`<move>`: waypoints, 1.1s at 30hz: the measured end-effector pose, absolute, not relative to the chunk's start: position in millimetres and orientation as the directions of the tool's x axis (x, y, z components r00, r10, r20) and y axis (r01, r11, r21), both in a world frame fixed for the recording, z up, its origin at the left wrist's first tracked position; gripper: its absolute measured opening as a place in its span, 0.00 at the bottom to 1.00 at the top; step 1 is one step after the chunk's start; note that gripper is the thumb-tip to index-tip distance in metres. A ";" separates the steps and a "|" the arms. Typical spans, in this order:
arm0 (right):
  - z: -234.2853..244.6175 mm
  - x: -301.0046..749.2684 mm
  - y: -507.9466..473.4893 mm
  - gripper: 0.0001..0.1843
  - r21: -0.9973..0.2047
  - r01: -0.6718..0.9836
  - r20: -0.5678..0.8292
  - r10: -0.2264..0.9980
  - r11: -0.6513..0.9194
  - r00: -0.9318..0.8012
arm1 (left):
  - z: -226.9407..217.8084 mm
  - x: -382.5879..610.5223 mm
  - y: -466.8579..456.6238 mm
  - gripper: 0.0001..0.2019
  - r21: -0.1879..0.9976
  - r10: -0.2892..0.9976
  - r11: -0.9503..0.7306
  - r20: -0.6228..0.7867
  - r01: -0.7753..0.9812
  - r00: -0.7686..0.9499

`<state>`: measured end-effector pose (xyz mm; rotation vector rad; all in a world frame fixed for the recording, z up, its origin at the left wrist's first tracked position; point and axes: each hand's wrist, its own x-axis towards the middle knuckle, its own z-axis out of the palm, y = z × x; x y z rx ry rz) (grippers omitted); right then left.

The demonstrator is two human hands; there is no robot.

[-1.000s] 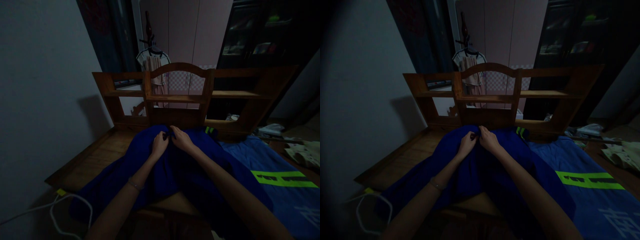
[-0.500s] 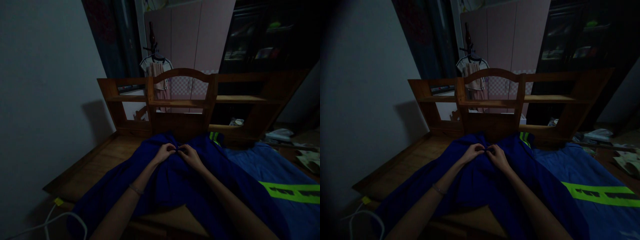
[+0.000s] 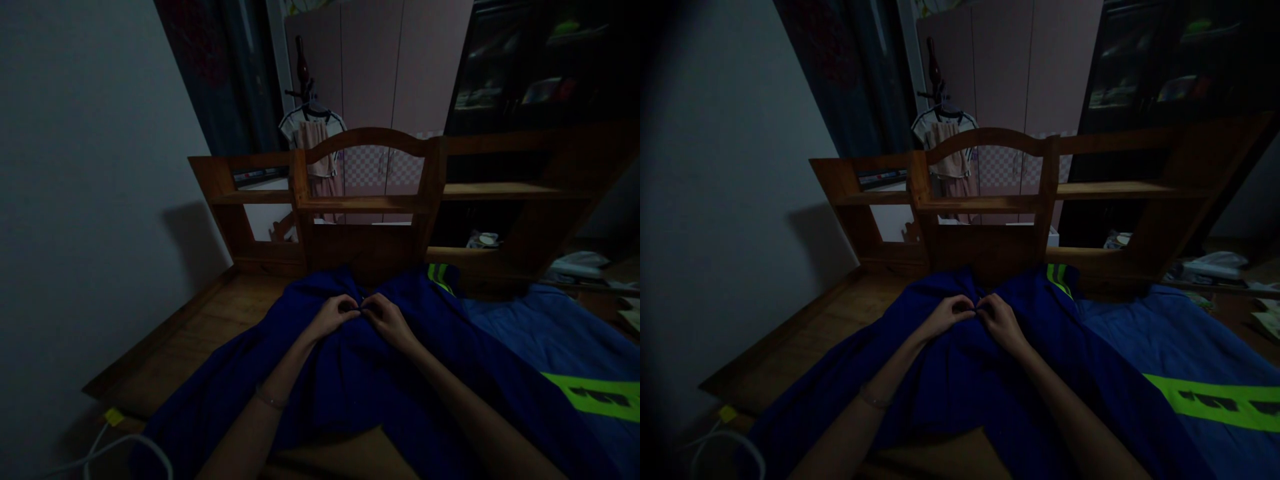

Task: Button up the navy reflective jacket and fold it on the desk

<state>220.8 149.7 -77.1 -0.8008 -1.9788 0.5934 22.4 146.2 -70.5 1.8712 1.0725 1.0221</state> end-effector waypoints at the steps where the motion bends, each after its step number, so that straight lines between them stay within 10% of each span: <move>1: -75.9 219.9 147.8 0.05 -0.667 0.296 0.566 0.723 0.684 -0.396 | -69.0 21.4 145.6 0.13 0.865 0.897 -0.391 0.282 0.313 0.341; 20: -68.3 218.8 143.7 0.05 -0.595 0.302 0.602 0.662 0.745 -0.446 | -60.4 25.2 132.2 0.08 0.753 0.861 -0.505 0.403 0.422 0.311; 33: -67.8 221.4 144.2 0.06 -0.676 0.354 0.554 0.762 0.646 -0.333 | -74.8 32.7 139.4 0.11 0.884 0.911 -0.401 0.357 0.240 0.207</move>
